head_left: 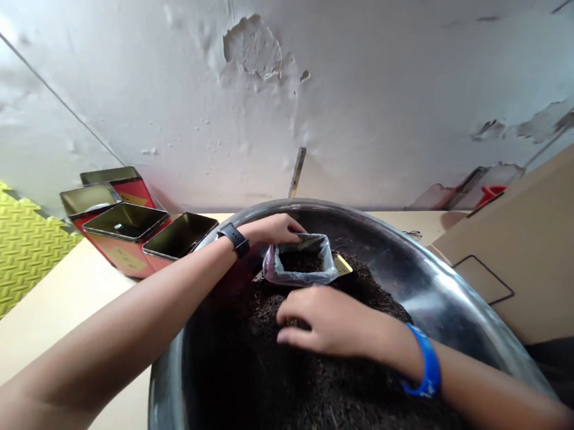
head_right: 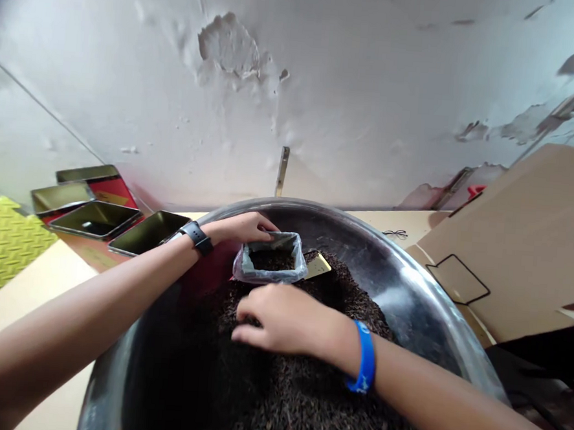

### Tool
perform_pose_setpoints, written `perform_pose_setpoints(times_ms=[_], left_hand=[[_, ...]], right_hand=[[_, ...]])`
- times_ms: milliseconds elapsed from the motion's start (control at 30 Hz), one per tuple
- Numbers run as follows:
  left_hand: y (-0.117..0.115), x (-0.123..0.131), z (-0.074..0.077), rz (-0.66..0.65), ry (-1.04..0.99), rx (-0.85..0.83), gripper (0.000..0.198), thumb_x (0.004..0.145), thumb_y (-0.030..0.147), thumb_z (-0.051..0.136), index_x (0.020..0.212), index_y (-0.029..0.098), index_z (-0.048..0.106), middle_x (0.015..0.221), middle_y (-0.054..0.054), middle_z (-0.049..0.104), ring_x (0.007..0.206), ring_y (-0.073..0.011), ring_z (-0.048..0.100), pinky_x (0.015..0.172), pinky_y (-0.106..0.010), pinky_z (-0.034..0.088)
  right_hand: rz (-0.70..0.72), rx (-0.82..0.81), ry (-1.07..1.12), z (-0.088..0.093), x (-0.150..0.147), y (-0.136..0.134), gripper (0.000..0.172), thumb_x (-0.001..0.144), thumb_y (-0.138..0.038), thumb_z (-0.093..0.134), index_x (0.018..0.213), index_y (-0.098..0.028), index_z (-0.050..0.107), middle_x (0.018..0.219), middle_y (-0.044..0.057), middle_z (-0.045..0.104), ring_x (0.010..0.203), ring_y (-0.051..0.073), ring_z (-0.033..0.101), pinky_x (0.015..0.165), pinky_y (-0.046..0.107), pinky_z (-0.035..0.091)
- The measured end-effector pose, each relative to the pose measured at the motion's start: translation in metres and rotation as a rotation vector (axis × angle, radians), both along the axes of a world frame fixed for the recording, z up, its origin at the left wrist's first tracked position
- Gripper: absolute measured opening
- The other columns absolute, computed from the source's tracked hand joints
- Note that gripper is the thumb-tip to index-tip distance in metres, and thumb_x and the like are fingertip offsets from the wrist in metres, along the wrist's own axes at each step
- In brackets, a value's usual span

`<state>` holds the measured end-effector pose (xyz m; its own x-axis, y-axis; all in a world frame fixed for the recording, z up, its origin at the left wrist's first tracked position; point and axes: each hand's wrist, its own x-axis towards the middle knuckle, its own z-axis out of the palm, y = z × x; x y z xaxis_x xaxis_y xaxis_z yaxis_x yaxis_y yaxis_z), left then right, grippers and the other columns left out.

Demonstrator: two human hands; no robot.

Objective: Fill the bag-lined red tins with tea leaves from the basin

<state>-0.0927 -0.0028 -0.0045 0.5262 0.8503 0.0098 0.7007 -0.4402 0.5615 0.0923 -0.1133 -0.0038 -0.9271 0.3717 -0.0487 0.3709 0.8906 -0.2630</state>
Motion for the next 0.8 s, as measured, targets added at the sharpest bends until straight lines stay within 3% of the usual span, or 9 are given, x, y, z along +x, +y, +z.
perform_pose_setpoints(times_ms=[100, 200, 333, 467, 533, 700, 800], left_hand=[[0.003, 0.000, -0.002, -0.014, 0.003, 0.048, 0.037, 0.074, 0.027, 0.050, 0.108, 0.022, 0.064, 0.097, 0.000, 0.067, 0.079, -0.0127, 0.057, 0.069, -0.020, 0.042], [0.006, -0.001, -0.004, -0.020, 0.004, 0.056, 0.037, 0.075, 0.028, 0.051, 0.109, 0.022, 0.063, 0.103, -0.001, 0.066, 0.083, -0.0132, 0.057, 0.073, -0.022, 0.042], [0.005, 0.000, -0.002, -0.010, 0.027, 0.011, 0.038, 0.075, 0.029, 0.051, 0.110, 0.023, 0.062, 0.103, -0.001, 0.066, 0.084, -0.0135, 0.057, 0.075, -0.023, 0.042], [-0.002, 0.003, 0.004, -0.043, 0.028, -0.014, 0.037, 0.074, 0.029, 0.052, 0.110, 0.023, 0.062, 0.102, 0.000, 0.066, 0.083, -0.0134, 0.057, 0.074, -0.023, 0.042], [-0.006, 0.004, 0.007, -0.073, 0.016, -0.013, 0.037, 0.074, 0.028, 0.053, 0.109, 0.024, 0.063, 0.101, 0.000, 0.067, 0.082, -0.0133, 0.057, 0.073, -0.022, 0.041], [-0.014, 0.009, 0.012, -0.110, 0.005, -0.002, 0.035, 0.073, 0.026, 0.053, 0.106, 0.024, 0.065, 0.094, 0.002, 0.068, 0.079, -0.0133, 0.057, 0.069, -0.022, 0.040], [-0.016, 0.012, 0.013, -0.150, 0.010, 0.022, 0.034, 0.073, 0.025, 0.053, 0.105, 0.024, 0.066, 0.091, 0.001, 0.069, 0.078, -0.0130, 0.056, 0.067, -0.021, 0.039]], right_hand=[[0.119, -0.023, -0.124, -0.032, -0.003, -0.009, 0.066, 0.070, -0.063, 0.051, 0.111, -0.011, 0.057, 0.109, 0.015, 0.058, 0.097, 0.026, 0.054, 0.078, 0.034, 0.043], [0.182, -0.095, -0.308, -0.049, -0.006, -0.016, 0.085, 0.057, -0.070, 0.057, 0.115, -0.008, 0.054, 0.108, 0.019, 0.057, 0.089, 0.029, 0.058, 0.071, 0.036, 0.045], [0.365, -0.233, -0.657, -0.047, -0.013, -0.028, 0.070, 0.059, -0.059, 0.064, 0.111, -0.012, 0.057, 0.090, 0.012, 0.064, 0.067, 0.022, 0.061, 0.052, 0.029, 0.042], [0.411, -0.240, -0.663, -0.034, -0.017, -0.038, 0.032, 0.067, -0.040, 0.065, 0.092, -0.019, 0.065, 0.067, 0.002, 0.065, 0.053, 0.016, 0.057, 0.045, 0.024, 0.036], [0.385, -0.210, -0.578, -0.020, -0.014, -0.036, 0.024, 0.070, -0.039, 0.063, 0.086, -0.021, 0.066, 0.062, 0.000, 0.064, 0.050, 0.014, 0.055, 0.044, 0.024, 0.033], [0.141, -0.039, -0.260, 0.025, 0.000, -0.005, 0.035, 0.082, -0.050, 0.047, 0.094, -0.019, 0.060, 0.079, 0.004, 0.066, 0.066, 0.018, 0.060, 0.051, 0.025, 0.036], [-0.114, 0.159, -0.072, 0.024, 0.002, 0.023, 0.031, 0.087, -0.043, 0.042, 0.101, -0.018, 0.055, 0.095, 0.007, 0.064, 0.081, 0.019, 0.060, 0.066, 0.028, 0.041]])
